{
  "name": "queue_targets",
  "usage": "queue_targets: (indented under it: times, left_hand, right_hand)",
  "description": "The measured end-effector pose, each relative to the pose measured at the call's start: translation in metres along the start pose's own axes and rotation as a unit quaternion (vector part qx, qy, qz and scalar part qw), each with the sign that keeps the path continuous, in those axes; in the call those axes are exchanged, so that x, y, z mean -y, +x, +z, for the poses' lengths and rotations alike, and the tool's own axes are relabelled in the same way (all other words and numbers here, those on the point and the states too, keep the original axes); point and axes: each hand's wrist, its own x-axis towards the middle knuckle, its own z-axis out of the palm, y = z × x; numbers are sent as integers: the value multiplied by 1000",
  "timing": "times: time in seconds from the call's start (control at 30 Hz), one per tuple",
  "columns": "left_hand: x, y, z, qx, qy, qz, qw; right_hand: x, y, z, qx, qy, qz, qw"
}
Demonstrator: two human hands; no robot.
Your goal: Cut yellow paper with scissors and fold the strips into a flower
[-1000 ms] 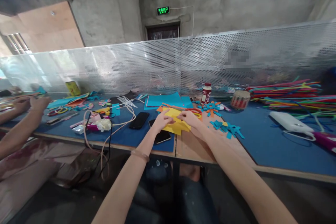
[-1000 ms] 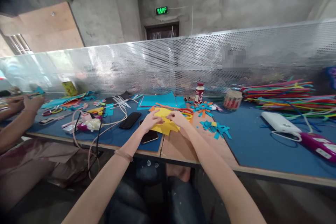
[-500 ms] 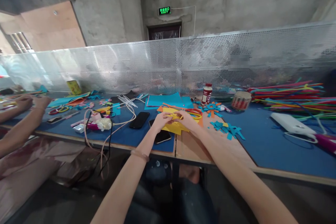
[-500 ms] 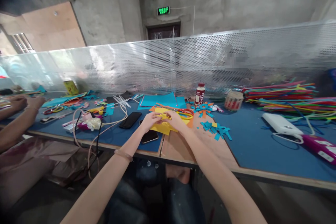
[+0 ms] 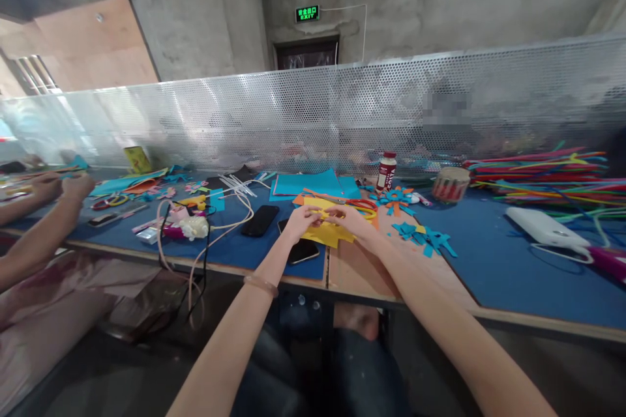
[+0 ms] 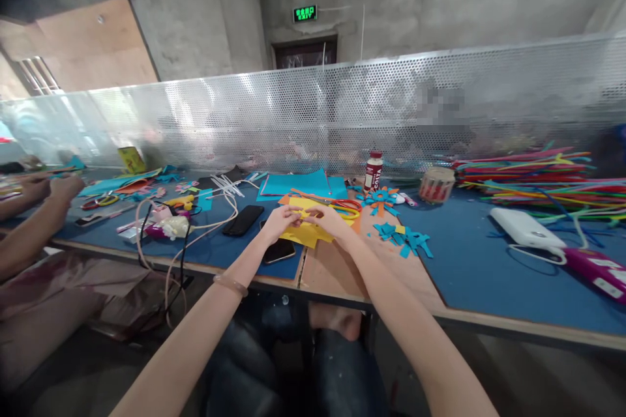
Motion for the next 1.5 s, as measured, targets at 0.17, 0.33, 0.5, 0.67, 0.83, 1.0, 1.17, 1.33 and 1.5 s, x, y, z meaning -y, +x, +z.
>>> queue_targets:
  times: [0.17,0.33,0.5,0.67,0.83,1.0,1.17,1.33,1.5]
  left_hand:
    - [-3,-1,1,17,22,3,1000]
    - [-7,-4,2,24,46,16,999]
    - [-7,-3,3,17,51,19,998]
    - [2,3,1,-7,57,15,998]
    - [6,4,-1,-35,53,11,998]
    - [-1,2,2,-37,42,18,998]
    - [-10,-2,6,-51,28,39,998]
    - [-16,-4,10,-65,62,79,993]
    - [-26,3,16,-36,149,123,980]
  right_hand:
    - [-6,-1,-7,18,63,40,997]
    - [-2,-3,-7,21,98,49,994]
    - [7,-4,-5,1,112,57,992]
    - [11,-4,-5,0,117,72,991]
    - [9,-4,-5,3,116,72,991]
    - [18,-6,-5,-25,116,41,992]
    - [25,-8,-3,-48,103,0,994]
    - [23,-6,1,-82,76,-16,994]
    - [21,-3,-10,-101,22,-36,994]
